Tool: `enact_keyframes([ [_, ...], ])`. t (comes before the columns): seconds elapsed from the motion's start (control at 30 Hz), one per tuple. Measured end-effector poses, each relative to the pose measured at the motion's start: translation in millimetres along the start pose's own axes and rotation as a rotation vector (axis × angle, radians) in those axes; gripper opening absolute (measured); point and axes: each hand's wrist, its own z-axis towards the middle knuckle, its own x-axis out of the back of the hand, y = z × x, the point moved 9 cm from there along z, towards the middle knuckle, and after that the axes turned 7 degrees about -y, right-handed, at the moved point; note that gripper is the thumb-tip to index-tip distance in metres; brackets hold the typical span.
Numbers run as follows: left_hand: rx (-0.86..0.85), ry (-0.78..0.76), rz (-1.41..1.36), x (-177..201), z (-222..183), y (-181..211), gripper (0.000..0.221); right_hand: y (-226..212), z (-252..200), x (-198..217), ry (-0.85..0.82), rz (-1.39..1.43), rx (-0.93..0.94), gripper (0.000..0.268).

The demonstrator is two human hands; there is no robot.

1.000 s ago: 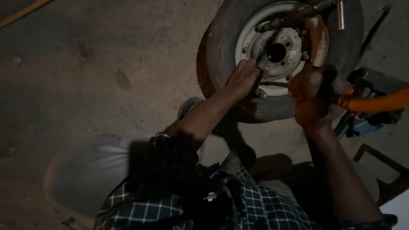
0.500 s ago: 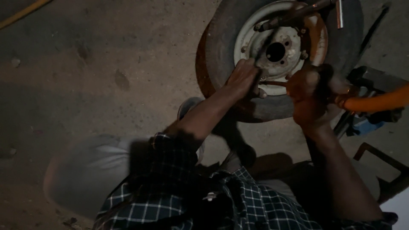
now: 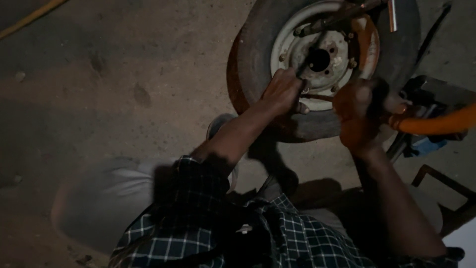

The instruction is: Remove an old tire and inner tube from a rim and install a new tire and tube.

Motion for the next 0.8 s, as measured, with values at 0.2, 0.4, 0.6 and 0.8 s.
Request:
enact_keyframes([
  [0.2,0.009,0.071,-0.149,-34.7,25.3,-28.8,0.019,1.7,4.1,-15.6,0.022,0.270,-0.052,0.033],
  [0.4,0.204,0.138,-0.666,-25.9,18.8,-46.8,0.019,0.8,1.1,-25.0,0.038,0.544,-0.099,0.030],
  [0.6,0.035,-0.064,0.002,-13.0,6.9,-10.5,0.039,2.5,1.0,-35.0,0.032,0.826,-0.151,0.027],
  [0.8,-0.103,0.217,0.049,-12.8,12.7,-14.7,0.029,11.2,7.3,-43.6,0.026,1.111,-0.206,0.026],
])
